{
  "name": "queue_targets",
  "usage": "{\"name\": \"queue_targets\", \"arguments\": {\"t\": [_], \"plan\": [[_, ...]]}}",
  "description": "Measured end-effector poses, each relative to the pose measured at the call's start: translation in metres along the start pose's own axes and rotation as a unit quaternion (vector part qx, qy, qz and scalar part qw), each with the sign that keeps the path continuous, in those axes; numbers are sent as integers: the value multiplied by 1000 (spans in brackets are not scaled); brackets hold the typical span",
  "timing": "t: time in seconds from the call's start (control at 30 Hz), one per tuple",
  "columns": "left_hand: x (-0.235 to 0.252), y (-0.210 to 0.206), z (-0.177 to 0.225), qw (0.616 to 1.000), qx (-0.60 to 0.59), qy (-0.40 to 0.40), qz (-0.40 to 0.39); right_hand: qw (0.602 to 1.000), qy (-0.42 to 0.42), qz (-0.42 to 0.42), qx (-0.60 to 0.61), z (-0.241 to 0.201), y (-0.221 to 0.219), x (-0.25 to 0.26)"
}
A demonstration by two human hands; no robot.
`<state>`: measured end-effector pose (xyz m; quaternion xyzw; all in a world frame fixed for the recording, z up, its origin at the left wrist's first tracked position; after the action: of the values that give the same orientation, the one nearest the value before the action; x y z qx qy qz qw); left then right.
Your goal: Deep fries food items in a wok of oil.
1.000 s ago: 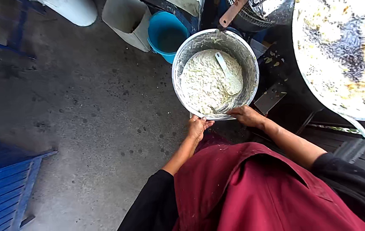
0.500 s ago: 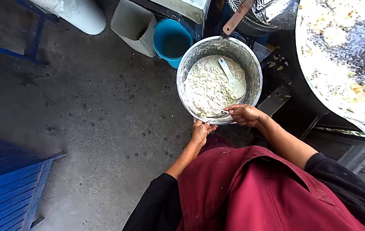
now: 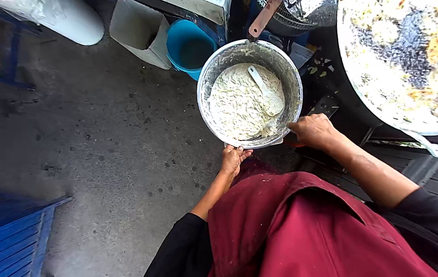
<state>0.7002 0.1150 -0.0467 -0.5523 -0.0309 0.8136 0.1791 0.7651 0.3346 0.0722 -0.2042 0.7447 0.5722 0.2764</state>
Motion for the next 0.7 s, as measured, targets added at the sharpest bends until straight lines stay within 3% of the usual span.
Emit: {"name": "queue_targets", "arguments": {"t": [0.13, 0.23, 0.37, 0.43, 0.53, 0.7], "plan": [[0, 0, -1, 1000, -13, 2, 3, 996, -60, -72, 1, 3, -19, 15], [-1, -1, -2, 1000, -11, -3, 3, 995, -27, -79, 50, 0, -34, 24], [1, 0, -2, 1000, -15, -7, 5, 969, 51, -31, 240, 1, -50, 39], [1, 0, -2, 1000, -15, -9, -1, 931, 75, -3, 356, -6, -55, 43], [1, -1, -2, 1000, -14, -11, 0, 868, 40, 38, 493, -13, -73, 49], [2, 0, -2, 1000, -9, -11, 1, 707, -20, -12, 707, -28, -91, 54]]}}
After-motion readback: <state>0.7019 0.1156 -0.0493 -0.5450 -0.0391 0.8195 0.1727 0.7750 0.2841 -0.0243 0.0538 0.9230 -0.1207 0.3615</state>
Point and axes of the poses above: each hand's wrist, its own x-axis towards the middle knuckle, its own y-axis out of the back of the hand, z = x × y, the point moved 7 cm from there along x, towards the middle knuckle, and after that the axes turned 9 degrees about y, right-handed, at the moved point
